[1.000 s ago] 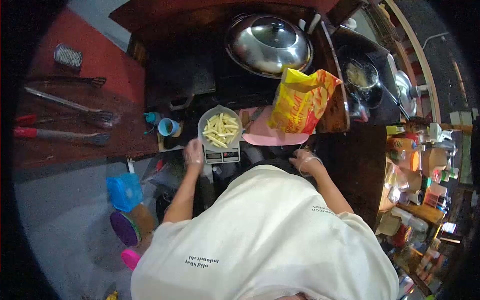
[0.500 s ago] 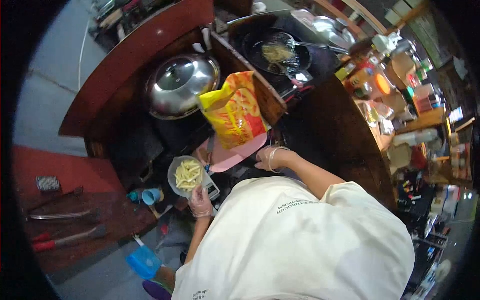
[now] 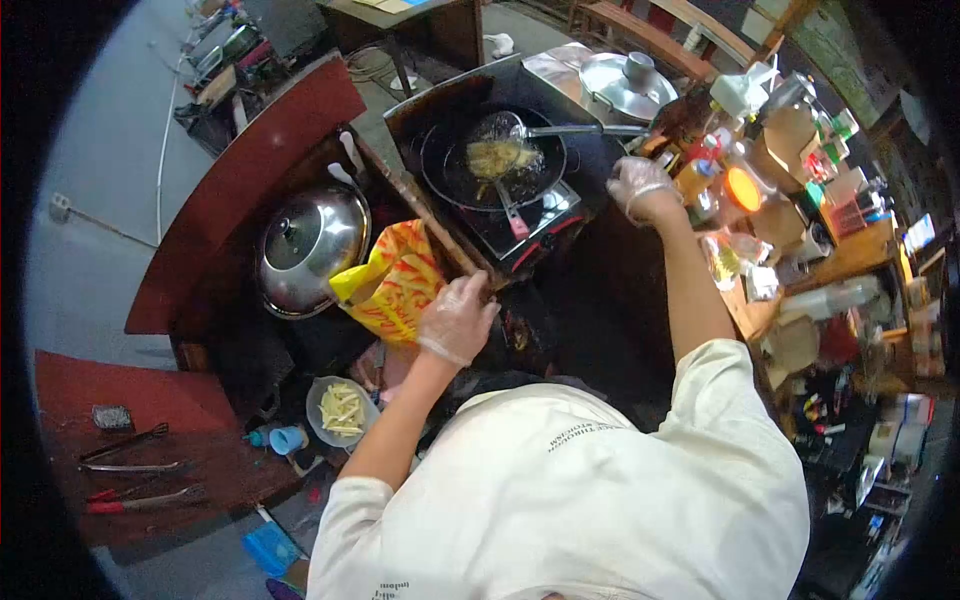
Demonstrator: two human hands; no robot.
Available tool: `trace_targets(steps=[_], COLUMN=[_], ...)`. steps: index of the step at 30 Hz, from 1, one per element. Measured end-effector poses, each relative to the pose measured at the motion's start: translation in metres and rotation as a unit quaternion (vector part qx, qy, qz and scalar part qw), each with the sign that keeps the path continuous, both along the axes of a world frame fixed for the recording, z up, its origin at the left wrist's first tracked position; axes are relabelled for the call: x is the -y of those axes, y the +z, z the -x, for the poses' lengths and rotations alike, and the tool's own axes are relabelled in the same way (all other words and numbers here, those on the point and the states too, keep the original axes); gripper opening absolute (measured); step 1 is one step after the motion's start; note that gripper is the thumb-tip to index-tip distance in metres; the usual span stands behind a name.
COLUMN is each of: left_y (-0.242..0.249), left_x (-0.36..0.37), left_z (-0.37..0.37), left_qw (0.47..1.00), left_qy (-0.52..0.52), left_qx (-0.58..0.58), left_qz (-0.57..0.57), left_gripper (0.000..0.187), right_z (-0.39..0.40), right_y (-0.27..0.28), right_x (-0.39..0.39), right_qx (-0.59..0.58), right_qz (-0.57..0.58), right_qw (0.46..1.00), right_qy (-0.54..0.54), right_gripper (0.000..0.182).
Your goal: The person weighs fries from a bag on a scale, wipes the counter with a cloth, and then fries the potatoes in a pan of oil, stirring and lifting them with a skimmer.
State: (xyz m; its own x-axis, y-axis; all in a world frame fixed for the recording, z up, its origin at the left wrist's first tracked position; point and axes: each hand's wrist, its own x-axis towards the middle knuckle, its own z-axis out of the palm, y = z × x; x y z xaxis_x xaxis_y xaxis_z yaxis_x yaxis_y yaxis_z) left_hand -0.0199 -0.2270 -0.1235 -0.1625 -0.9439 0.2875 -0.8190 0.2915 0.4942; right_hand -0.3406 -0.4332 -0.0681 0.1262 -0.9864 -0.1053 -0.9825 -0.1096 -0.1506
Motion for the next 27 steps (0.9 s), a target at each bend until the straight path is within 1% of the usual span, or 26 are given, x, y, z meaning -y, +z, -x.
trace_targets(steps=[1,2,3,4,5,6,7,8,9,10,11,12,13,14,15,16,17,18,19,21,22,23,25,26,27], left_y=[-0.005,-0.010,-0.014,-0.009,-0.003,-0.010,-0.024,-0.039,-0.056,-0.068,-0.080,-0.075,-0.074,-0.073,-0.074,-0.071,-0.070,-0.040,-0.013,0.011,0.012,-0.002,-0.019,-0.040,-0.068], left_x=[0.021,0.041,0.061,0.077,0.091,0.104,0.116,0.127,0.139,0.150,0.157,0.157,0.161,0.166,0.171,0.176,0.179,0.179,0.179,0.189,0.194,0.206,0.214,0.219,0.225], left_z=[0.018,0.035,0.050,0.067,0.083,0.093,0.101,0.108,0.111,0.111,0.111,0.113,0.113,0.111,0.106,0.094,0.088,0.091,0.094,0.089,0.085,0.074,0.061,0.048,0.031], left_qw=[0.997,0.986,0.979,0.969,0.957,0.956,0.955,0.953,0.952,0.950,0.946,0.953,0.953,0.954,0.950,0.961,0.941,0.926,0.910,0.886,0.879,0.884,0.880,0.881,0.902], left_qy=[0.010,0.019,0.022,0.036,0.050,0.055,0.064,0.074,0.080,0.092,0.104,0.124,0.129,0.184,0.237,0.240,0.284,0.316,0.347,0.361,0.369,0.341,0.363,0.362,0.302], left_qx=[0.080,0.159,0.205,0.242,0.278,0.280,0.285,0.290,0.292,0.293,0.293,0.269,0.270,0.222,0.171,0.112,0.061,0.057,0.052,0.023,0.033,0.068,0.039,0.038,0.110], left_qz=[0.020,0.039,0.010,-0.028,-0.066,-0.065,-0.054,-0.042,-0.043,-0.066,-0.089,-0.055,-0.055,-0.085,-0.113,-0.081,-0.172,-0.197,-0.222,-0.289,-0.299,-0.312,-0.303,-0.302,-0.290], left_gripper=[0.053,0.059,0.061,0.057,0.054,0.054,0.048,0.042,0.042,0.031,0.022,0.014,0.014,0.014,0.017,0.017,0.026,0.027,0.030,0.039,0.036,0.031,0.028,0.028,0.028], right_z=[0.009,0.020,0.033,0.045,0.057,0.066,0.066,0.066,0.066,0.068,0.070,0.067,0.065,0.065,0.066,0.067,0.068,0.070,0.068,0.058,0.056,0.052,0.042,0.040,0.038], right_y=[0.011,0.002,-0.013,-0.030,-0.048,-0.057,-0.051,-0.046,-0.042,-0.044,-0.046,-0.041,-0.038,-0.044,-0.046,-0.047,-0.049,-0.054,-0.048,-0.015,-0.004,0.006,0.022,0.023,0.023], right_x=[0.016,0.043,0.074,0.101,0.127,0.145,0.150,0.154,0.158,0.166,0.172,0.170,0.170,0.176,0.179,0.183,0.185,0.185,0.181,0.159,0.144,0.130,0.105,0.096,0.087], right_qx=[0.001,-0.009,-0.020,-0.017,-0.038,-0.059,-0.056,-0.076,-0.096,-0.117,-0.116,-0.123,-0.131,-0.147,-0.146,-0.155,-0.165,-0.170,-0.168,-0.211,-0.210,-0.211,-0.165,-0.147,-0.128], right_qz=[0.043,0.088,0.133,0.136,0.139,0.143,0.145,0.097,0.048,0.043,0.045,0.044,0.042,0.058,0.059,0.063,0.066,0.109,0.110,0.017,0.026,0.027,-0.041,-0.057,-0.074], right_qw=[0.999,0.996,0.991,0.991,0.990,0.988,0.988,0.992,0.993,0.988,0.987,0.986,0.984,0.980,0.979,0.975,0.971,0.963,0.962,0.949,0.943,0.942,0.952,0.958,0.962], right_qy=[-0.010,-0.012,-0.015,-0.011,0.000,0.011,0.015,0.036,0.057,0.092,0.098,0.105,0.111,0.124,0.128,0.145,0.162,0.180,0.183,0.233,0.258,0.259,0.253,0.241,0.230], right_gripper=[0.034,0.033,0.031,0.031,0.032,0.035,0.035,0.033,0.031,0.028,0.028,0.025,0.023,0.023,0.023,0.023,0.024,0.023,0.023,0.025,0.028,0.028,0.035,0.037,0.039])
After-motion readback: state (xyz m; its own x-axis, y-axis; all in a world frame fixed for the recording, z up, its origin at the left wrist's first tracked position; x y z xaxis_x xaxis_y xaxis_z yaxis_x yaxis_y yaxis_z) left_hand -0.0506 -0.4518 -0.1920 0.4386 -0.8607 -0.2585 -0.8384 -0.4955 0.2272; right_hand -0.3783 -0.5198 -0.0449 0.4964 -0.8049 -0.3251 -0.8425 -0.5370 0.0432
